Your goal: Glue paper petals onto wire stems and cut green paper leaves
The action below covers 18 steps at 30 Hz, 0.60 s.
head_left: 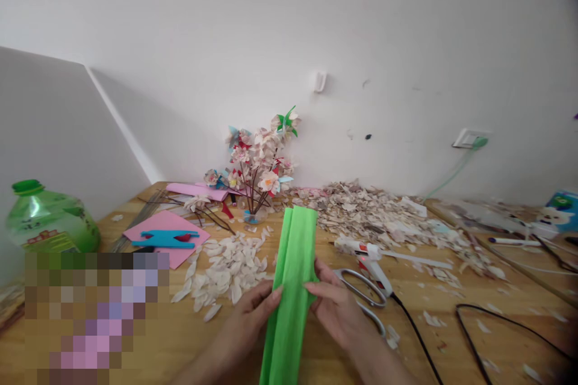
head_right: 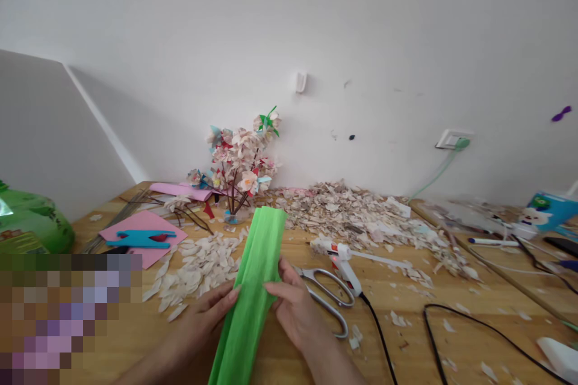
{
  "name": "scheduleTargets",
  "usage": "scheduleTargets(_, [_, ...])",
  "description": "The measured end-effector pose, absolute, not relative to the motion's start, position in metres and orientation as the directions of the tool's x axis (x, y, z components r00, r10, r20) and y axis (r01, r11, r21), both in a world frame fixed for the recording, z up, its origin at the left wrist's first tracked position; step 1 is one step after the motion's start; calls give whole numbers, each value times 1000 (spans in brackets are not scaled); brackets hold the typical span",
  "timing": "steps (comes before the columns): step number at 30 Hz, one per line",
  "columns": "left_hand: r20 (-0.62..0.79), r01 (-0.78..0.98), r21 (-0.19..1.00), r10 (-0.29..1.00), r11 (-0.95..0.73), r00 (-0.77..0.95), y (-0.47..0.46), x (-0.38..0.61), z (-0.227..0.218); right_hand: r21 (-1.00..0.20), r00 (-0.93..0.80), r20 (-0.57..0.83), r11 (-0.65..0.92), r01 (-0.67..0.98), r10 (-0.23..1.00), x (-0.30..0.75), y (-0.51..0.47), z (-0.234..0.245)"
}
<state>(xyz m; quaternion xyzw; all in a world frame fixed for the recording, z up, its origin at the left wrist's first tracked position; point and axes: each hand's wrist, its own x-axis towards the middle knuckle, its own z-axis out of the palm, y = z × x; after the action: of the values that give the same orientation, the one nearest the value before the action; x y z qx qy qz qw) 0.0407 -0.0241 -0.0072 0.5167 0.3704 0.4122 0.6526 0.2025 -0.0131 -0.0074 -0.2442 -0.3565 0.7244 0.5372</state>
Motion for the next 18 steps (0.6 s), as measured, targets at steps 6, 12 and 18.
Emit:
scheduleTargets(6, [-69, -251, 950, 909, 186, 412, -22, 44, -17, -857, -219, 10, -104, -504, 976, 197, -15, -8])
scheduleTargets(12, [-103, -240, 951, 929, 197, 355, -21, 48, -28, -921, -108, 11, -32, -389, 994, 193, -14, -15])
scheduleTargets(18, [-188, -329, 895, 922, 303, 337, -20, 49, -24, -981, 56, 191, 190, 31, 980, 197, -7, -24])
